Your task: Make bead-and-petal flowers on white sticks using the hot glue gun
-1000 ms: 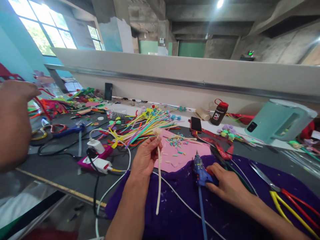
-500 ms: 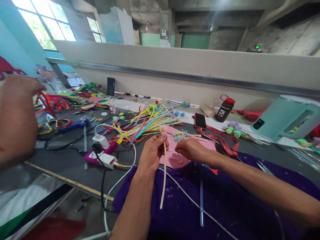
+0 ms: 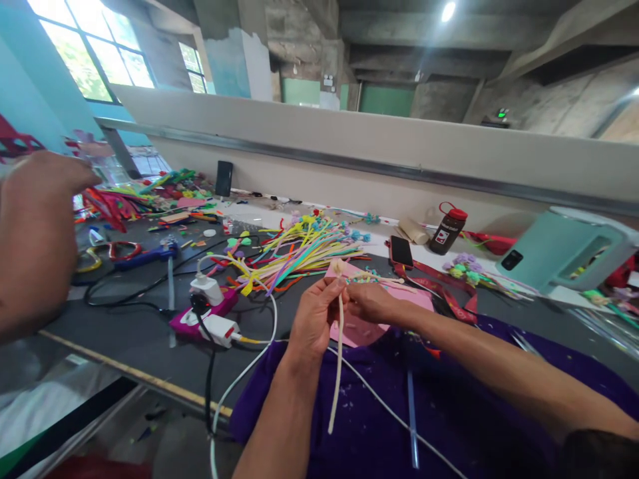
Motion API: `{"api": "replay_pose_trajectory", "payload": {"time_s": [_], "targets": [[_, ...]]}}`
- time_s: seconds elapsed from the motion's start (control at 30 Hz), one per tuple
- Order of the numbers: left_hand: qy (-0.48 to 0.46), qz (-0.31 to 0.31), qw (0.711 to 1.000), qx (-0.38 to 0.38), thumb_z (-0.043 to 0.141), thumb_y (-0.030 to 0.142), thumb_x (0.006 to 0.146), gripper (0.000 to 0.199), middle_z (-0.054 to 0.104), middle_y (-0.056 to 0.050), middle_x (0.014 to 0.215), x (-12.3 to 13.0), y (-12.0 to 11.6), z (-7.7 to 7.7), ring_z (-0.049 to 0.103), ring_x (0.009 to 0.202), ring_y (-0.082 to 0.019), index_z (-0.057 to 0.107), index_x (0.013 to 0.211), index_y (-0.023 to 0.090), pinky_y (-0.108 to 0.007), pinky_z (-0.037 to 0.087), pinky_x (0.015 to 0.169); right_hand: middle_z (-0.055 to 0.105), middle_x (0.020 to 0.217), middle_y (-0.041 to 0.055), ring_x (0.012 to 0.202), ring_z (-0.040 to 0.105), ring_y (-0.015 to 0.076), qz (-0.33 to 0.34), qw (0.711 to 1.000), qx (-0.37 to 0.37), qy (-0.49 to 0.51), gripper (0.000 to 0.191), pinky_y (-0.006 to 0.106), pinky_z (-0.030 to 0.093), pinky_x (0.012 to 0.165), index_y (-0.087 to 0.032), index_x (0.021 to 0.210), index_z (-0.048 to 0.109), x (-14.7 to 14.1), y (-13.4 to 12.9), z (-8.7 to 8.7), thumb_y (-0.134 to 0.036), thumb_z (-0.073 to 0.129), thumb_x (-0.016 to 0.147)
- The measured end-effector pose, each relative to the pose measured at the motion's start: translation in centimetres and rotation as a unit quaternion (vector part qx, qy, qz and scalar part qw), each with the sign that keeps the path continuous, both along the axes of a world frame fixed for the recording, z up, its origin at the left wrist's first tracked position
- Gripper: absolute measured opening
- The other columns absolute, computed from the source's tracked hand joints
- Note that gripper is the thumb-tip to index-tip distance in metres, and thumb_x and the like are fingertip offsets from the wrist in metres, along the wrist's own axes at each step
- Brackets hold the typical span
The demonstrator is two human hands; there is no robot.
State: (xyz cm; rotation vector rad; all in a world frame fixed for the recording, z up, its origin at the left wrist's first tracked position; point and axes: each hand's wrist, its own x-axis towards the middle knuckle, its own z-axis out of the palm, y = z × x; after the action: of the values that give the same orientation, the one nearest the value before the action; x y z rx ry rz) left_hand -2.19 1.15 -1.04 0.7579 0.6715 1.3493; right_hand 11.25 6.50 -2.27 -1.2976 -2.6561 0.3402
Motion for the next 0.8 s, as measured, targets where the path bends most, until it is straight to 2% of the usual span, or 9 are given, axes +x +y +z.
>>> {"api": "replay_pose_trajectory", "payload": {"time_s": [0.1, 0.17, 0.23, 0.3, 0.37, 0.43, 0.63, 0.8], "targets": [[0.014, -0.003, 1.000, -0.002, 0.065, 0.028, 0.067, 0.019, 0.053, 0.004, 0.052, 0.0, 0.0, 0.2, 0.044, 0.041, -0.004, 0.052, 0.064, 0.014, -0.015, 0.031, 0.040, 0.063, 0.071, 0.0029, 0.061, 0.060, 0.0112, -0.008, 0.997, -0.038, 0.073, 0.014, 0.018, 0.042, 0.051, -0.015, 0.082, 0.053, 2.7, -2.0, 1.6, -0.020, 0.040, 0.084], [0.030, -0.010, 1.000, -0.002, 0.064, 0.028, 0.067, 0.019, 0.053, 0.004, 0.053, 0.2, -0.1, 0.3, 0.044, 0.042, -0.004, 0.052, 0.063, 0.014, -0.015, 0.031, 0.040, 0.060, 0.063, -0.0005, 0.051, 0.057, 0.0083, -0.022, 0.988, -0.070, 0.134, 0.018, 0.016, 0.041, 0.045, -0.015, 0.083, 0.050, 4.7, -4.0, 2.4, -0.024, 0.034, 0.087], [0.046, -0.024, 0.999, -0.005, 0.064, 0.028, 0.067, 0.019, 0.053, 0.004, 0.053, 0.6, -0.2, 0.4, 0.044, 0.042, -0.004, 0.053, 0.064, 0.014, -0.015, 0.031, 0.040, 0.056, 0.056, -0.0028, 0.045, 0.053, 0.0073, -0.054, 0.926, -0.177, 0.329, 0.013, 0.016, 0.040, 0.042, -0.015, 0.079, 0.050, 6.3, -6.0, 2.8, -0.026, 0.043, 0.083], [0.070, -0.030, 0.997, -0.011, 0.065, 0.029, 0.067, 0.019, 0.053, 0.004, 0.052, 1.3, -0.4, 0.4, 0.043, 0.041, -0.003, 0.053, 0.065, 0.014, -0.015, 0.029, 0.039, 0.055, 0.055, -0.0039, 0.044, 0.051, 0.0067, -0.073, 0.848, -0.248, 0.464, 0.008, 0.016, 0.039, 0.040, -0.016, 0.079, 0.052, 7.5, -7.6, 3.0, -0.024, 0.054, 0.077], [0.094, -0.042, 0.995, -0.014, 0.065, 0.029, 0.067, 0.020, 0.052, 0.004, 0.051, 2.0, -0.5, 0.3, 0.041, 0.040, -0.003, 0.053, 0.064, 0.014, -0.014, 0.027, 0.037, 0.056, 0.058, -0.0033, 0.046, 0.053, 0.0073, -0.081, 0.794, -0.277, 0.534, 0.015, 0.016, 0.040, 0.041, -0.016, 0.084, 0.054, 8.3, -8.5, 3.2, -0.022, 0.061, 0.072], [0.116, -0.054, 0.992, -0.014, 0.064, 0.030, 0.067, 0.021, 0.052, 0.004, 0.050, 2.7, -0.7, 0.2, 0.040, 0.040, -0.003, 0.052, 0.063, 0.014, -0.014, 0.026, 0.037, 0.058, 0.063, -0.0022, 0.051, 0.057, 0.0087, -0.082, 0.765, -0.286, 0.571, 0.023, 0.016, 0.041, 0.042, -0.016, 0.089, 0.056, 9.0, -9.0, 3.4, -0.022, 0.065, 0.069], [0.161, -0.102, 0.982, -0.011, 0.063, 0.032, 0.070, 0.023, 0.050, 0.005, 0.049, 4.5, -0.7, 0.4, 0.037, 0.037, -0.002, 0.050, 0.062, 0.014, -0.014, 0.024, 0.035, 0.056, 0.071, -0.0017, 0.058, 0.060, 0.0103, -0.068, 0.733, -0.289, 0.612, 0.029, 0.018, 0.044, 0.046, -0.016, 0.093, 0.058, 10.7, -9.4, 3.3, -0.022, 0.068, 0.066], [0.161, -0.133, 0.978, 0.004, 0.064, 0.030, 0.068, 0.021, 0.053, 0.003, 0.051, 6.4, -0.2, 1.5, 0.041, 0.040, -0.003, 0.052, 0.063, 0.014, -0.014, 0.029, 0.039, 0.055, 0.068, -0.0026, 0.056, 0.058, 0.0090, -0.072, 0.730, -0.277, 0.620, 0.028, 0.017, 0.041, 0.045, -0.016, 0.093, 0.059, 11.4, -9.3, 3.0, -0.022, 0.067, 0.067]]}}
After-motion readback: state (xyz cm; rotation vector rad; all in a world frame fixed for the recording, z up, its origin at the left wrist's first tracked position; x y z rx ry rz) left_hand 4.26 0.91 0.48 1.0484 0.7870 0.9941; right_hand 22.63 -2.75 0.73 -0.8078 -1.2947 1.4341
